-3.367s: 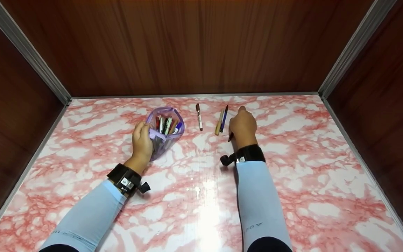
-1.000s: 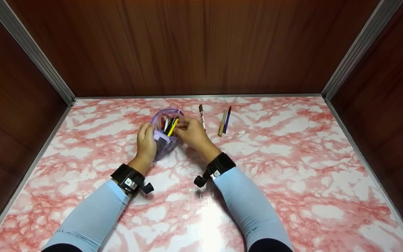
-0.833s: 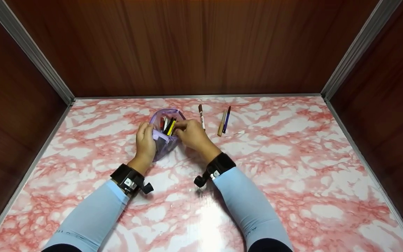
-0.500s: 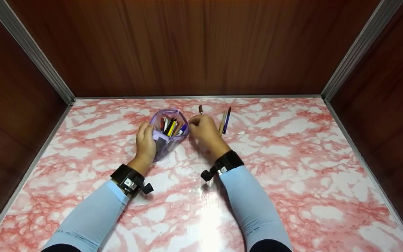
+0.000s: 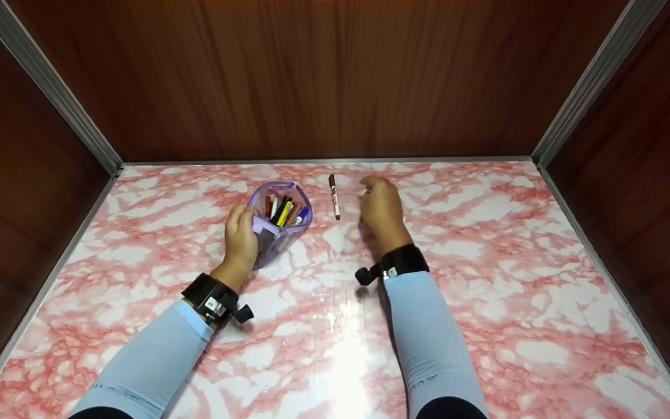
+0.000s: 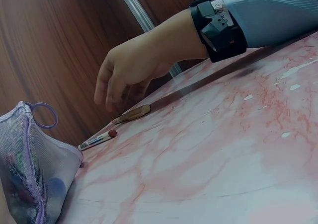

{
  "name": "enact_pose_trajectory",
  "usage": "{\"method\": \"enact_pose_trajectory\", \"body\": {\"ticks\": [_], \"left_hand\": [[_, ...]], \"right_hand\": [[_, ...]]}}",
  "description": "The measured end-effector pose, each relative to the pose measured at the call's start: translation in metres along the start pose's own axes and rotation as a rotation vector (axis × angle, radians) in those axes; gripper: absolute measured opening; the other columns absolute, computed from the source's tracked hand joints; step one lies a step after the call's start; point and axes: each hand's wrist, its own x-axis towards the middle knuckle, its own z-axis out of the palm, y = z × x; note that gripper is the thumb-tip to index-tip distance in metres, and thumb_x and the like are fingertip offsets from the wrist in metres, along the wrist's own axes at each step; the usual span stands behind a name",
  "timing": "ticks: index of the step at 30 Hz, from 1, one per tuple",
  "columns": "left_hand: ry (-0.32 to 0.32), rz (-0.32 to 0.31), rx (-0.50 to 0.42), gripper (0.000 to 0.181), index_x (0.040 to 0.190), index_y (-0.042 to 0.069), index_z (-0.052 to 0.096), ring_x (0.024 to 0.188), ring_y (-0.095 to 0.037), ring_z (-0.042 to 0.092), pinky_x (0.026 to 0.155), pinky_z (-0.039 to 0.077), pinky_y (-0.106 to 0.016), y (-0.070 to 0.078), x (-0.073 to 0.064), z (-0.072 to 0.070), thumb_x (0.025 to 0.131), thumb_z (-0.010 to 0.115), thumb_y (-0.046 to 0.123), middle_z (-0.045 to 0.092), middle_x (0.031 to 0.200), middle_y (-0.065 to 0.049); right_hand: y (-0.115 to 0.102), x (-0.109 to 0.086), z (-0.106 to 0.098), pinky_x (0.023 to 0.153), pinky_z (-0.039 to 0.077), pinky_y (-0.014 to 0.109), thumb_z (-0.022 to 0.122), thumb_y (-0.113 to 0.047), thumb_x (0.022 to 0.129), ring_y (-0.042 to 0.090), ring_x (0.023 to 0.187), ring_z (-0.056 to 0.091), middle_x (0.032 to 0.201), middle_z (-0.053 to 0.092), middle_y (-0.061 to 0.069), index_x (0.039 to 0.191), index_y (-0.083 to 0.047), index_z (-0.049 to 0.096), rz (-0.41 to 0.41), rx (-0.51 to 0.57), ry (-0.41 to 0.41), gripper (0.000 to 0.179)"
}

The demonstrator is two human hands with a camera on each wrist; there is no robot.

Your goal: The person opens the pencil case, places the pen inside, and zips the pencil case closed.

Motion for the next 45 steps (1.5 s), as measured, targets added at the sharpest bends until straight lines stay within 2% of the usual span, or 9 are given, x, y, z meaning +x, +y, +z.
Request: {"method": "enact_pose_trajectory", "body": {"ticks": [8, 12, 17, 24, 29, 33, 40, 41, 45], "left_hand": [[0.003, -0.019, 0.021, 0.026, 0.088, 0.006, 0.056, 0.094, -0.014, 0.048, 0.085, 0.043, -0.025, 0.001, -0.001, 0.000, 0.113, 0.049, 0.012, 0.050, 0.101, -0.004], [0.005, -0.025, 0.011, 0.026, 0.087, 0.007, 0.055, 0.094, -0.014, 0.048, 0.085, 0.043, -0.025, 0.000, -0.001, 0.000, 0.112, 0.049, 0.010, 0.049, 0.100, -0.003], [0.009, -0.019, -0.002, 0.027, 0.084, 0.008, 0.053, 0.093, -0.014, 0.047, 0.084, 0.042, -0.025, 0.001, -0.001, 0.000, 0.111, 0.049, 0.009, 0.048, 0.098, -0.002], [0.013, -0.011, 0.008, 0.027, 0.084, 0.009, 0.052, 0.092, -0.015, 0.045, 0.083, 0.040, -0.025, 0.001, -0.001, 0.000, 0.111, 0.049, 0.009, 0.045, 0.097, -0.001], [0.018, -0.007, -0.002, 0.027, 0.083, 0.007, 0.051, 0.091, -0.014, 0.044, 0.083, 0.039, -0.025, 0.001, -0.002, 0.000, 0.110, 0.049, 0.008, 0.044, 0.096, 0.000], [0.018, -0.009, -0.015, 0.027, 0.083, 0.007, 0.052, 0.090, -0.013, 0.045, 0.082, 0.039, -0.024, 0.001, -0.001, 0.001, 0.110, 0.049, 0.007, 0.044, 0.096, 0.000], [0.015, -0.001, -0.002, 0.025, 0.088, 0.005, 0.057, 0.091, -0.014, 0.046, 0.083, 0.040, -0.025, 0.002, -0.002, 0.000, 0.110, 0.049, 0.011, 0.046, 0.097, -0.001], [0.016, 0.017, -0.014, 0.027, 0.088, 0.007, 0.059, 0.092, -0.014, 0.046, 0.083, 0.041, -0.025, -0.006, 0.000, 0.000, 0.112, 0.049, 0.016, 0.047, 0.098, 0.000], [0.017, 0.028, -0.017, 0.028, 0.088, 0.009, 0.058, 0.092, -0.016, 0.046, 0.083, 0.041, -0.027, -0.008, 0.000, 0.001, 0.112, 0.049, 0.020, 0.047, 0.097, -0.002]], "right_hand": [[0.019, 0.004, -0.007, 0.118, 0.053, 0.063, 0.064, -0.009, 0.110, 0.052, 0.134, 0.067, 0.137, 0.073, 0.034, 0.135, 0.006, 0.078, -0.015, -0.130, 0.008, 0.032], [0.024, 0.002, -0.008, 0.116, 0.053, 0.064, 0.065, -0.012, 0.111, 0.053, 0.132, 0.068, 0.134, 0.073, 0.033, 0.131, 0.005, 0.080, 0.010, -0.181, -0.030, 0.030], [0.025, 0.001, -0.010, 0.114, 0.055, 0.064, 0.062, -0.009, 0.107, 0.052, 0.129, 0.070, 0.134, 0.075, 0.031, 0.127, 0.002, 0.082, 0.028, -0.195, -0.053, 0.031], [0.025, 0.000, -0.015, 0.111, 0.055, 0.064, 0.062, -0.015, 0.106, 0.051, 0.124, 0.069, 0.131, 0.071, 0.028, 0.118, 0.002, 0.081, 0.111, -0.215, -0.109, 0.028], [0.026, -0.001, -0.019, 0.105, 0.057, 0.065, 0.062, -0.011, 0.105, 0.052, 0.117, 0.073, 0.123, 0.077, 0.030, 0.112, 0.001, 0.078, 0.106, -0.245, -0.079, 0.022], [0.026, -0.001, -0.022, 0.101, 0.057, 0.064, 0.061, -0.009, 0.102, 0.052, 0.114, 0.073, 0.124, 0.077, 0.031, 0.121, 0.000, 0.075, 0.107, -0.240, -0.090, 0.025], [0.025, -0.002, -0.029, 0.109, 0.055, 0.062, 0.063, -0.016, 0.099, 0.048, 0.118, 0.069, 0.135, 0.074, 0.032, 0.160, -0.003, 0.058, 0.129, -0.261, -0.156, 0.062], [0.026, -0.002, -0.030, 0.109, 0.055, 0.062, 0.064, -0.016, 0.099, 0.048, 0.118, 0.068, 0.138, 0.073, 0.032, 0.162, -0.004, 0.056, 0.134, -0.258, -0.165, 0.065], [0.026, -0.002, -0.032, 0.106, 0.055, 0.058, 0.063, -0.017, 0.100, 0.045, 0.116, 0.066, 0.139, 0.073, 0.030, 0.164, -0.003, 0.056, 0.133, -0.249, -0.186, 0.065]]}}
